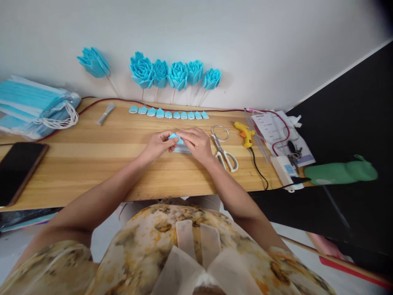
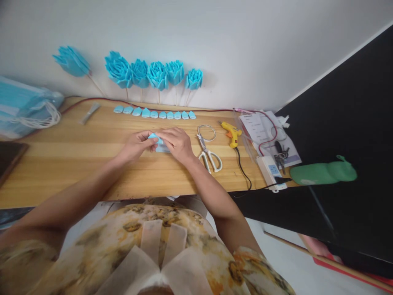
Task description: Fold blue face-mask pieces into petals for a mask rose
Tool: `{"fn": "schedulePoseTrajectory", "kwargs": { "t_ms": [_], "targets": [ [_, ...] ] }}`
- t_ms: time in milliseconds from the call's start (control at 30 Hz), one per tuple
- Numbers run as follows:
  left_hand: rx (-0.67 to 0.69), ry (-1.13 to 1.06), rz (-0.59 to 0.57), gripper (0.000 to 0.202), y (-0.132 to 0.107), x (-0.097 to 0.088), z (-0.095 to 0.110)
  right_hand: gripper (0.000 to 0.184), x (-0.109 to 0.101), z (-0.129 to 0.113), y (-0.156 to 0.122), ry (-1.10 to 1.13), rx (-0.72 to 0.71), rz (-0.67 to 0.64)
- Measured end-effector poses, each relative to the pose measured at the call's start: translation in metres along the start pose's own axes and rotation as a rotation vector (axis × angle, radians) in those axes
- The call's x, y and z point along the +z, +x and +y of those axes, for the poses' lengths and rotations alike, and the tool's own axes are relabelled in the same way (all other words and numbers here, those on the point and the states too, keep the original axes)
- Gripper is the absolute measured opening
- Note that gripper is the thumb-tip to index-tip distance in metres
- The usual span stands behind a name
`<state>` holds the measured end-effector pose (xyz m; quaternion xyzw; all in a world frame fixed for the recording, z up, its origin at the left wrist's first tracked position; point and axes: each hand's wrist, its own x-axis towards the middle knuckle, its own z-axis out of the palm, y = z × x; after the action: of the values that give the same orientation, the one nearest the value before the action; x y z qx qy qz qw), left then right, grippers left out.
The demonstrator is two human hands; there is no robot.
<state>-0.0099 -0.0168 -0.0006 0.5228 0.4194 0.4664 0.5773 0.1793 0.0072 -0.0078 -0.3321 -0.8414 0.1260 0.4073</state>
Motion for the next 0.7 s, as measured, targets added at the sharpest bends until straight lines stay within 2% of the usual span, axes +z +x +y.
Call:
{"fn": "schedulePoseTrajectory", "kwargs": {
  "t_ms": [133, 467, 533, 700],
  "targets": [
    [0.000, -0.023, -0.005, 0.030, 0.000, 0.000, 0.000, 0.031, 0.000, 0.001, 0.000, 0.000, -0.013, -0.004],
    [0.010, -0.025, 0.015, 0.032, 0.000, 0.000, -0.001, 0.030, 0.001, -0.005, 0.001, 0.067, 0.059, -0.009],
    [0.015, -0.025, 0.024, 0.031, 0.001, 0.000, -0.001, 0.032, -0.001, -0.008, 0.001, 0.165, 0.148, 0.012],
    [0.029, -0.010, 0.037, 0.030, 0.001, -0.001, 0.000, 0.038, -0.004, -0.009, 0.002, 0.566, 0.489, 0.000]
  ]
}}
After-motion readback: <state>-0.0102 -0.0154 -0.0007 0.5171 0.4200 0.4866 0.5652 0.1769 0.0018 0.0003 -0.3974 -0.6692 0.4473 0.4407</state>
